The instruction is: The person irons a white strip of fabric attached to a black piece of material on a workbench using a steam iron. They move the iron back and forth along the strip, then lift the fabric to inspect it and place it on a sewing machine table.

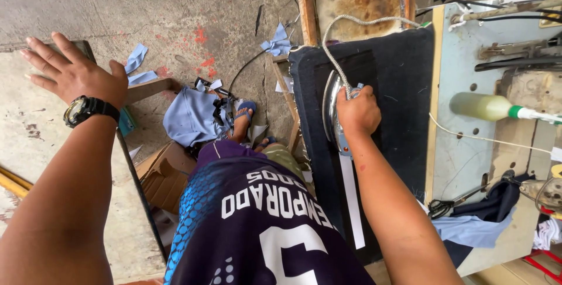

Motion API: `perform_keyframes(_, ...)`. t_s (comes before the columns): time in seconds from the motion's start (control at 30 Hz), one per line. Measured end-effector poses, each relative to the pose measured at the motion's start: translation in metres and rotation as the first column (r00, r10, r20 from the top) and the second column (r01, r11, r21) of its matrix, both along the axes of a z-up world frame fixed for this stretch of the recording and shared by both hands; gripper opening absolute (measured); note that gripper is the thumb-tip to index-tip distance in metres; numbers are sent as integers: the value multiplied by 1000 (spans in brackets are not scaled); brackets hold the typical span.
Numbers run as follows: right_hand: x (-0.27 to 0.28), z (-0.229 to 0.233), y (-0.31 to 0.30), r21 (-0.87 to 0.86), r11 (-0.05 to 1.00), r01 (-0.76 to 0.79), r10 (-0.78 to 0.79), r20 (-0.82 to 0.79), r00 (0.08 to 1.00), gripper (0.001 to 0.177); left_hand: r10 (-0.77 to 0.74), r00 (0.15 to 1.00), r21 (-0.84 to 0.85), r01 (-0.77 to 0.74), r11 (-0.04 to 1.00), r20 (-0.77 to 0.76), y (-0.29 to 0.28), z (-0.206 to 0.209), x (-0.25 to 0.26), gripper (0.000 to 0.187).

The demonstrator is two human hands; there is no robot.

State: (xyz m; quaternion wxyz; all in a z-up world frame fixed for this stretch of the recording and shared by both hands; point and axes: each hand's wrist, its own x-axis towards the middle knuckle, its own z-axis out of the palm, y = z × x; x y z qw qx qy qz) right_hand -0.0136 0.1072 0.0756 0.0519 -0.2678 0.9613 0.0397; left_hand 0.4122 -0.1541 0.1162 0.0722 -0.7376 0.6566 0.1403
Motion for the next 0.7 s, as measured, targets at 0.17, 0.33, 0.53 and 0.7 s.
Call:
perform_keyframes(0.17, -1, -1, 3, 3, 1000, -1, 1, 8, 1000, 50, -1, 998, -94, -4, 996, -61, 4, -11, 5, 90)
perform_keyframes(0.33, 5, 14, 1, -47, 999, 1, 1, 52, 999, 50, -82, 992, -105, 92, 990, 91, 6, -9, 6, 79)
perform_keyframes(0.53, 4, 25, -3, -104, 995, -4, 23, 180, 983, 47, -169, 954, -215, 225, 951, 248, 0, -40, 25, 80)
perform_keyframes(0.7, -6, 11, 13, -275, 953, -127, 166, 125, 978, 61, -192, 900, -293, 320, 901, 391, -5, -101, 55, 83)
